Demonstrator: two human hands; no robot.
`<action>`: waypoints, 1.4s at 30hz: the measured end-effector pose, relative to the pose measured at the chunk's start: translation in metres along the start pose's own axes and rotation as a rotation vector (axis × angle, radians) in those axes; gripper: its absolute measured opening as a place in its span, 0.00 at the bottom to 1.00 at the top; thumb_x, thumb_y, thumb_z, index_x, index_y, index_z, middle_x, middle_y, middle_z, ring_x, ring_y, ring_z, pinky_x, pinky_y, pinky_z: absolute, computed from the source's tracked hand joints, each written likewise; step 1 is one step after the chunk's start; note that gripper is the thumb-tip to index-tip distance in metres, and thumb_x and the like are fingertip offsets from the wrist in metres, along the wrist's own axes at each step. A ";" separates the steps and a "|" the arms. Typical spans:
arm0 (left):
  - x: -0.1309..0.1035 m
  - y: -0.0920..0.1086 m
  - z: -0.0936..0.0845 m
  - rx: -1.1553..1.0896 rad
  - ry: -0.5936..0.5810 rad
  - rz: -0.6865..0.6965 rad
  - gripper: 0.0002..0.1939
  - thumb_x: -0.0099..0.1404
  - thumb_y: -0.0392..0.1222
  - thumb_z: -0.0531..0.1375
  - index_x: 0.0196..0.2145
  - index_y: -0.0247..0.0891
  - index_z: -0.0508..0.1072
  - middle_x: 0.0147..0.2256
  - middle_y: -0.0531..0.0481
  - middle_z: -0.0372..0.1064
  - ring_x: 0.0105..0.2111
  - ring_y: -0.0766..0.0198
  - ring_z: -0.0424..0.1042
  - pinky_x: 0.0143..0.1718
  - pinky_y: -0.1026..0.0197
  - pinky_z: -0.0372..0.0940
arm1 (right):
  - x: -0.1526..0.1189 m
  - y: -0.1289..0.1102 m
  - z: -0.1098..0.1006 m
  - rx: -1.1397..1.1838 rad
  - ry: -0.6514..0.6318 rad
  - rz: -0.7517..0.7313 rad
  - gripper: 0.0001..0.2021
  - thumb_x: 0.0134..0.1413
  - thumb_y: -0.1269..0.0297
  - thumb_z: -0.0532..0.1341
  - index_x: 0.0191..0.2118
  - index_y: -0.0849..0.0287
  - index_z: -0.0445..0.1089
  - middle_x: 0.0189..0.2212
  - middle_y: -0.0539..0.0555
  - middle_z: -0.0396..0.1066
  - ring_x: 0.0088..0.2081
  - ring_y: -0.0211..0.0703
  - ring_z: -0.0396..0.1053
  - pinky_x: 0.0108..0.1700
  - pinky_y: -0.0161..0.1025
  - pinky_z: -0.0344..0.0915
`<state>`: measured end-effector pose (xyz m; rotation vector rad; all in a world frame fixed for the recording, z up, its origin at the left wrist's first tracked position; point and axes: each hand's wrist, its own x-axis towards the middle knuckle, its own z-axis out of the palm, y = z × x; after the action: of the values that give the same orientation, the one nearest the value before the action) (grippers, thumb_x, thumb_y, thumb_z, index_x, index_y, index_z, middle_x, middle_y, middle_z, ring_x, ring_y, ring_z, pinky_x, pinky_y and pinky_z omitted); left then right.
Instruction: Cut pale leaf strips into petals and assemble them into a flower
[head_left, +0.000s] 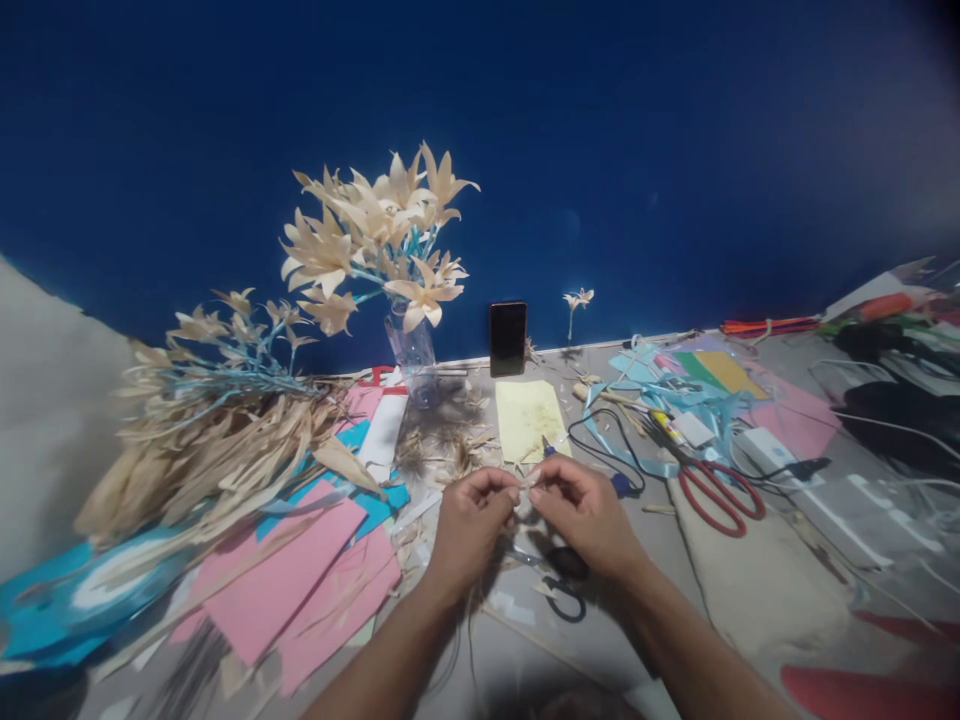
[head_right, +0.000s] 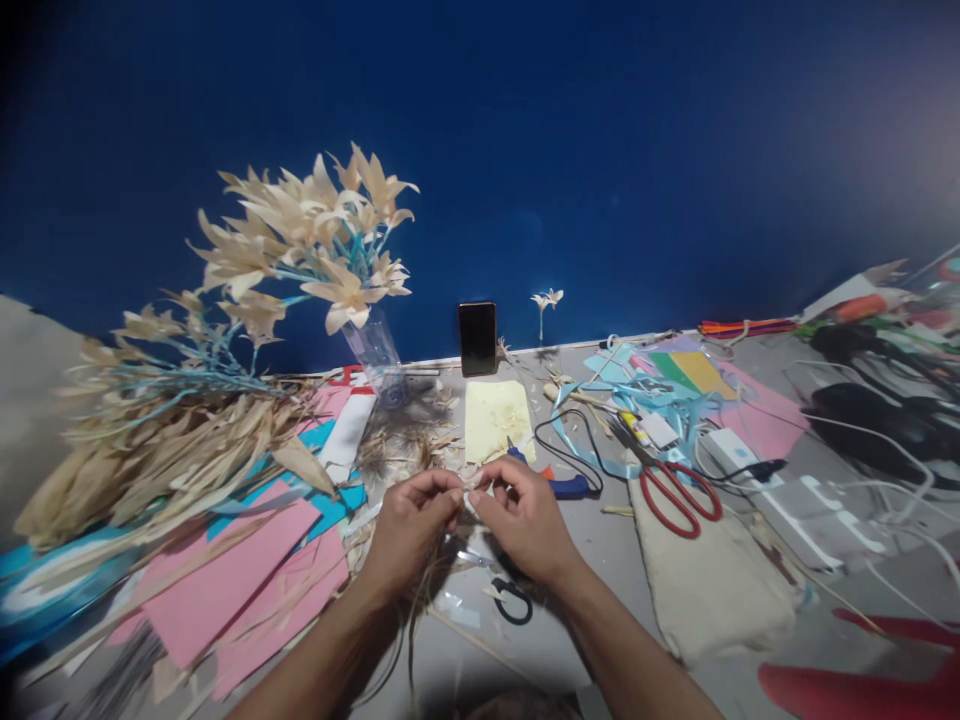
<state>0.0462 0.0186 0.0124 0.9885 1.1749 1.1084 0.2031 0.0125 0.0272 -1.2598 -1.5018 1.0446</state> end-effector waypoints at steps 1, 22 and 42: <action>0.000 0.000 0.000 -0.006 -0.001 -0.001 0.05 0.52 0.39 0.66 0.25 0.35 0.76 0.19 0.55 0.68 0.19 0.70 0.64 0.23 0.66 0.58 | 0.000 0.000 0.000 -0.003 0.010 -0.010 0.06 0.51 0.62 0.63 0.31 0.59 0.72 0.27 0.50 0.67 0.26 0.37 0.58 0.27 0.33 0.58; -0.001 -0.001 0.000 -0.017 -0.009 0.041 0.04 0.52 0.38 0.66 0.25 0.35 0.76 0.19 0.54 0.69 0.20 0.69 0.65 0.24 0.67 0.60 | 0.000 0.000 0.001 -0.068 0.044 -0.118 0.03 0.53 0.65 0.62 0.32 0.58 0.71 0.29 0.51 0.69 0.27 0.38 0.59 0.29 0.35 0.57; 0.000 -0.006 -0.005 -0.159 -0.133 -0.030 0.07 0.54 0.40 0.67 0.26 0.34 0.73 0.18 0.54 0.67 0.19 0.70 0.65 0.25 0.66 0.59 | 0.000 0.001 0.000 -0.007 0.032 -0.048 0.06 0.53 0.63 0.61 0.32 0.59 0.70 0.28 0.50 0.66 0.27 0.37 0.59 0.28 0.34 0.57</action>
<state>0.0417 0.0179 0.0062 0.9048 0.9757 1.0782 0.2030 0.0125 0.0264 -1.2341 -1.5058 0.9847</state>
